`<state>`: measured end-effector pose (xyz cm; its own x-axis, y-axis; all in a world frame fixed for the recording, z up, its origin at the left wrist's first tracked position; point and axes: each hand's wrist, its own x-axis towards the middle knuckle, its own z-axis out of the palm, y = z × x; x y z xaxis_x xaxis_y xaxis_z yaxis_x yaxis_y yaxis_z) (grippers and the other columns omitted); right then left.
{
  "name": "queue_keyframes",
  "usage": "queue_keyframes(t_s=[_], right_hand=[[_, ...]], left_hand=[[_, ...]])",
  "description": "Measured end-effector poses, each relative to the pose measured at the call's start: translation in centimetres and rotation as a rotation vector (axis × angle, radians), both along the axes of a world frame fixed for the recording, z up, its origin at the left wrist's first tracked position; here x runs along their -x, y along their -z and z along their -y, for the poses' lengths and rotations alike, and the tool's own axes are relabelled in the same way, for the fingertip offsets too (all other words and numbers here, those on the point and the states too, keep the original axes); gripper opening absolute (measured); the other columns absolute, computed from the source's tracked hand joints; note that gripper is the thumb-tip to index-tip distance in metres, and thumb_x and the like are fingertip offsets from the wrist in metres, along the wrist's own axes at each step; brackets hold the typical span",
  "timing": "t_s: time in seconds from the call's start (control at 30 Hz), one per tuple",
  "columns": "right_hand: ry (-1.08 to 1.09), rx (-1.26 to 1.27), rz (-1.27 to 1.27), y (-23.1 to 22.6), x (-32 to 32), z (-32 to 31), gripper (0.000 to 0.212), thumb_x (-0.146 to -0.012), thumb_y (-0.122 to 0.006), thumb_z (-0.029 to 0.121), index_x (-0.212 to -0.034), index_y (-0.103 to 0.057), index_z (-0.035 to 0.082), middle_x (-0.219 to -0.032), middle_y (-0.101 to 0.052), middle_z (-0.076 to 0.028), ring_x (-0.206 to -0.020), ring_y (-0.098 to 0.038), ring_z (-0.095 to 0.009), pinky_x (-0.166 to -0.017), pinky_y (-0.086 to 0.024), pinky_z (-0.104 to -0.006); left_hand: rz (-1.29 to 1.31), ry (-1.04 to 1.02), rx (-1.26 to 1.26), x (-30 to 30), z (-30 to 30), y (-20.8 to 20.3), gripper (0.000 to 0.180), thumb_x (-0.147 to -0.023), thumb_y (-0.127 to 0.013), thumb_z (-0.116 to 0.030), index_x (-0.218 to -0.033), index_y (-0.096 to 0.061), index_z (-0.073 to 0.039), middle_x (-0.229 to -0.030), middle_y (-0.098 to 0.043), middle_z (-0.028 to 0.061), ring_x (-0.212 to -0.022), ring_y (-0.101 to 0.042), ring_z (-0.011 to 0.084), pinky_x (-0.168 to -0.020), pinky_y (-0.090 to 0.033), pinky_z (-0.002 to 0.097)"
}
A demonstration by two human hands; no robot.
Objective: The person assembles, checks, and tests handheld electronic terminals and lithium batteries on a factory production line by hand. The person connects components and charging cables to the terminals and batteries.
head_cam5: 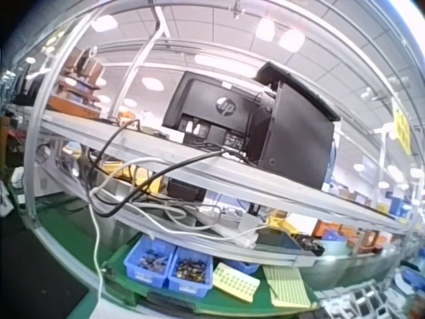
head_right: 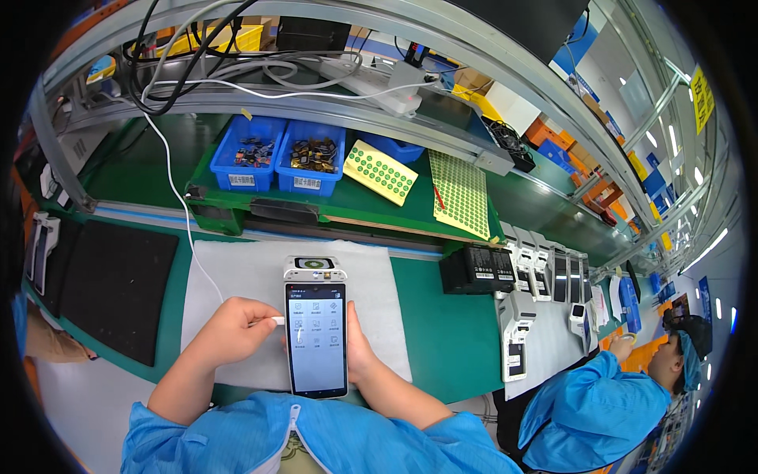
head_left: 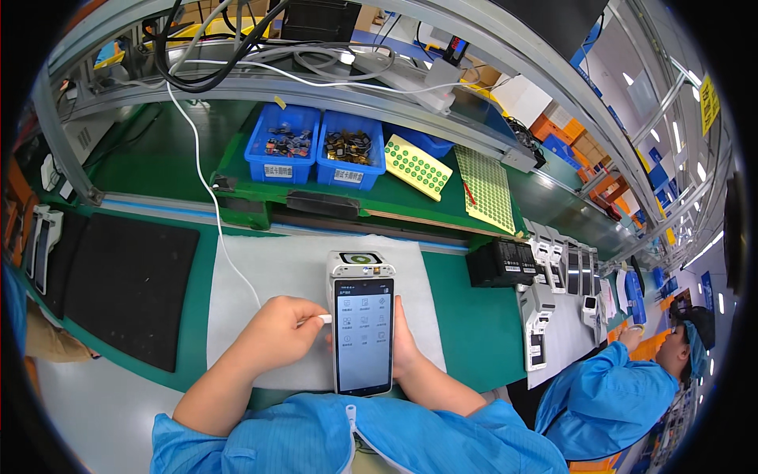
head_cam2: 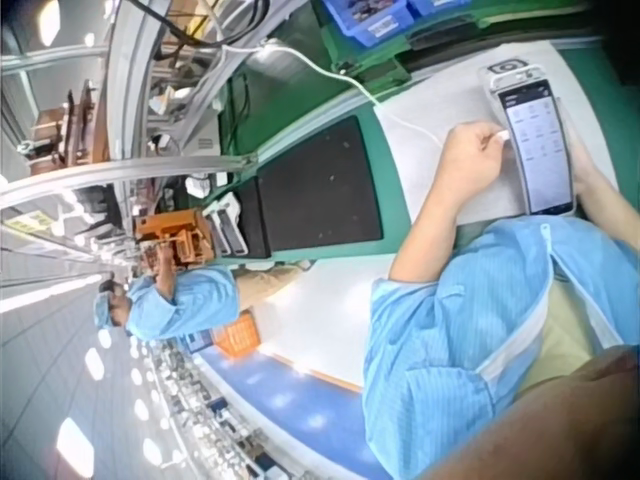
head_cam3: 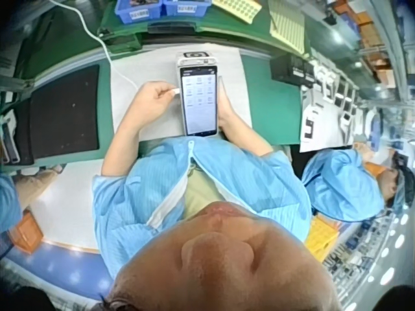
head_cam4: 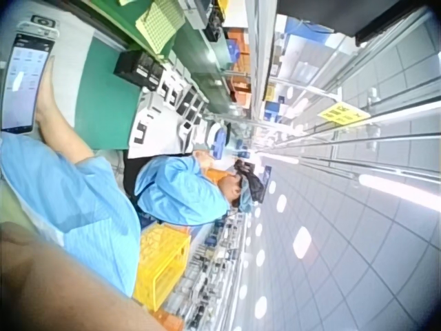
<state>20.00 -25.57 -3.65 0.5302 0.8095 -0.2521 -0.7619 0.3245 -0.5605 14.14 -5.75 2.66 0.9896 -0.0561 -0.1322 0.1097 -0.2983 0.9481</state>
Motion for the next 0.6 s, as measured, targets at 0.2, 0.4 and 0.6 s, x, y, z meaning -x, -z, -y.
queue_keyframes(t_s=[0.2,0.4,0.6], right_hand=[[0.011,0.011,-0.003,0.12,-0.35,-0.03,0.088,-0.084,-0.01,0.074,-0.128,-0.045,0.007,-0.108,-0.058,-0.023,-0.094,-0.061,-0.033,-0.08,-0.05,-0.0426],[-0.02,-0.083,0.028,-0.05,-0.14,0.16,0.082,-0.089,-0.007,0.067,-0.127,-0.046,0.006,-0.109,-0.059,-0.018,-0.096,-0.061,-0.028,-0.083,-0.05,-0.041],[0.021,0.005,0.0,0.07,0.49,0.15,0.087,-0.083,-0.011,0.074,-0.127,-0.046,0.007,-0.107,-0.059,-0.024,-0.091,-0.062,-0.034,-0.078,-0.052,-0.043]], left_hand=[[-0.016,0.005,-0.019,-0.17,0.02,-0.03,0.018,-0.083,-0.052,-0.009,-0.087,-0.067,0.001,-0.068,-0.062,0.0122,-0.059,-0.055,0.0163,-0.057,-0.044,0.0305],[-0.023,0.005,0.001,-0.09,0.24,0.02,0.017,-0.085,-0.051,-0.002,-0.091,-0.065,0.005,-0.074,-0.064,0.0063,-0.065,-0.052,0.0076,-0.059,-0.043,0.0244],[-0.004,-0.011,0.006,0.56,0.36,0.15,0.018,-0.082,-0.052,-0.007,-0.088,-0.067,0.002,-0.067,-0.062,0.0114,-0.059,-0.056,0.0149,-0.056,-0.044,0.0299]])
